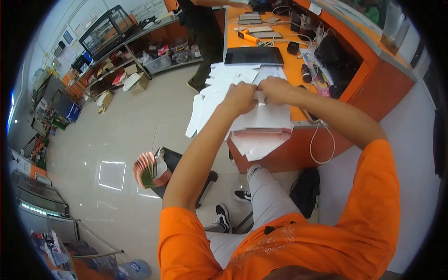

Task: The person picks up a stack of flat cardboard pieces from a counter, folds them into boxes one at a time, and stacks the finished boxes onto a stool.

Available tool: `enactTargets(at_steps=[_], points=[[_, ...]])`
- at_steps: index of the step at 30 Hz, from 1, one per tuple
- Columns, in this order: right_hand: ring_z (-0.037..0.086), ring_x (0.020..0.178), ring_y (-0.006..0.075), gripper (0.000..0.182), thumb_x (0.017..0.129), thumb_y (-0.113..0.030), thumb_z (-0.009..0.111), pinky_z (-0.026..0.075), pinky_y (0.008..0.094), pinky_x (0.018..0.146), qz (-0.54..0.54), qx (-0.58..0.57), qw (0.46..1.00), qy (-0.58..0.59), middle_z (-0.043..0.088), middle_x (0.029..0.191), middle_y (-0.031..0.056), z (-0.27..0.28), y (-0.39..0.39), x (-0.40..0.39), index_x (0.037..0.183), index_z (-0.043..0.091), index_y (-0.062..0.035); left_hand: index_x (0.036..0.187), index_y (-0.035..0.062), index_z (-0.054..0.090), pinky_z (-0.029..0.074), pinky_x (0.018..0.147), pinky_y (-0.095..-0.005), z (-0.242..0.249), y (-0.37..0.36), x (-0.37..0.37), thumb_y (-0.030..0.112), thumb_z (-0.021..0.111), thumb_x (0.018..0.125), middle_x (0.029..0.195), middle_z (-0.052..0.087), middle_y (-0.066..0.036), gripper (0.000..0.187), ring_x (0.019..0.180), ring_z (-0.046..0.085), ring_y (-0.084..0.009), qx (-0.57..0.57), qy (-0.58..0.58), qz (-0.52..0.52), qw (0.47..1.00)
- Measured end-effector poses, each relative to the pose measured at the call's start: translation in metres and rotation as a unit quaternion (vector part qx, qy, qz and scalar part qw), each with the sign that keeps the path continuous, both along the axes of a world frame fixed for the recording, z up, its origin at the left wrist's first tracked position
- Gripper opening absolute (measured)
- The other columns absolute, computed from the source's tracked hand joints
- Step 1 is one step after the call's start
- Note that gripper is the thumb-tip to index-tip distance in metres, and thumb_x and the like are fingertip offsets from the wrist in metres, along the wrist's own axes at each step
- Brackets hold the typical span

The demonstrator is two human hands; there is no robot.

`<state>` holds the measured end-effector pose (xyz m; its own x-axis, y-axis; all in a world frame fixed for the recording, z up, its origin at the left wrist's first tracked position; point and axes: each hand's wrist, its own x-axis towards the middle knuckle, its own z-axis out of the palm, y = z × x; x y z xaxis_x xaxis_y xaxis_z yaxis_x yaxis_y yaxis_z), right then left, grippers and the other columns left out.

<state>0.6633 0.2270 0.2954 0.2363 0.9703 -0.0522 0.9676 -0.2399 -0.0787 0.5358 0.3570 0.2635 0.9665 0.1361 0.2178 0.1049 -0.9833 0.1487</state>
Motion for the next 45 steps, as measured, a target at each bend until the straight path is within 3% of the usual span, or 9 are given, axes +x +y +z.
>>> enactTargets(at_steps=[8,19,23,28,29,32,34,39,45], points=[[0.071,0.1,0.0419,0.026,0.075,-0.001,0.074,0.057,0.045,0.086,0.034,-0.044,0.994,0.096,0.072,0.103,0.0269,-0.003,-0.005,0.016,0.101,0.074,0.003,0.11,0.0066,0.078,0.056,0.085,-0.0456,-0.002,-0.006,0.007,0.018,0.076,0.083,0.098,0.073,-0.025,0.03,0.097,0.07,-0.0389,-0.089,0.045,0.035,0.994],[0.073,0.081,0.0392,0.016,0.088,-0.008,0.056,0.059,0.0488,0.071,0.024,0.193,0.975,-0.107,0.072,0.085,0.0212,-0.058,-0.038,-0.025,0.089,0.072,-0.0032,0.084,0.0052,0.069,0.055,0.08,-0.0457,-0.028,-0.023,-0.013,0.012,0.065,0.085,0.084,0.072,-0.015,0.008,0.085,0.069,-0.0345,0.077,-0.072,-0.008,0.994],[0.073,0.082,0.0389,0.016,0.088,-0.01,0.057,0.059,0.0486,0.073,0.038,0.129,0.988,-0.082,0.072,0.086,0.0216,-0.045,-0.04,-0.011,0.093,0.07,-0.0019,0.085,0.0061,0.07,0.055,0.079,-0.0455,-0.029,-0.015,-0.013,0.011,0.062,0.087,0.086,0.073,-0.013,0.009,0.084,0.068,-0.034,0.085,-0.081,-0.044,0.992],[0.072,0.095,0.0366,0.023,0.093,-0.011,0.053,0.058,0.0458,0.082,0.157,0.2,0.963,-0.09,0.072,0.103,0.0223,-0.057,-0.047,0.0,0.105,0.065,0.005,0.096,0.0044,0.07,0.058,0.078,-0.0386,-0.027,-0.026,-0.02,0.009,0.06,0.086,0.089,0.074,-0.012,0.014,0.094,0.069,-0.0286,0.113,-0.051,-0.04,0.991],[0.071,0.101,0.0365,0.031,0.092,-0.008,0.053,0.057,0.044,0.086,0.164,0.196,0.96,-0.118,0.07,0.112,0.0244,-0.062,-0.049,0.001,0.116,0.062,0.0096,0.101,0.0028,0.069,0.057,0.079,-0.0373,-0.027,-0.026,-0.021,0.01,0.059,0.088,0.091,0.074,-0.012,0.018,0.098,0.067,-0.028,0.131,-0.027,-0.049,0.99],[0.072,0.101,0.0377,0.041,0.091,-0.008,0.055,0.058,0.0425,0.086,0.175,0.201,0.953,-0.142,0.07,0.117,0.0266,-0.067,-0.051,-0.001,0.127,0.058,0.0115,0.106,0.0026,0.065,0.057,0.077,-0.0378,-0.032,-0.027,-0.026,0.009,0.06,0.085,0.087,0.073,-0.014,0.023,0.091,0.066,-0.0298,0.146,-0.061,-0.065,0.985],[0.07,0.104,0.0397,0.047,0.09,-0.01,0.056,0.056,0.0434,0.091,0.162,0.167,0.965,-0.124,0.066,0.125,0.0294,-0.066,-0.053,-0.004,0.132,0.054,0.0112,0.109,0.001,0.066,0.056,0.078,-0.0381,-0.019,-0.028,-0.028,0.012,0.058,0.091,0.087,0.073,-0.014,0.023,0.091,0.066,-0.0298,0.167,-0.023,-0.065,0.984],[0.058,0.13,0.0366,0.052,0.1,-0.024,0.056,0.039,0.0491,0.113,0.145,0.146,0.976,-0.072,0.059,0.139,0.027,-0.062,-0.059,-0.01,0.14,0.05,0.0075,0.121,-0.0029,0.066,0.055,0.081,-0.0434,-0.009,-0.03,-0.032,0.025,0.052,0.104,0.098,0.074,-0.015,0.036,0.092,0.065,-0.0324,0.061,0.017,-0.06,0.996],[0.039,0.147,0.0305,0.065,0.103,-0.041,0.054,0.026,0.0519,0.12,0.153,0.103,0.972,-0.142,0.045,0.156,0.0195,-0.057,-0.071,-0.017,0.151,0.04,0.0003,0.126,0.0011,0.066,0.054,0.082,-0.0432,-0.019,-0.032,-0.034,0.028,0.054,0.103,0.111,0.073,-0.012,0.037,0.1,0.063,-0.0332,0.088,0.017,-0.06,0.994]])
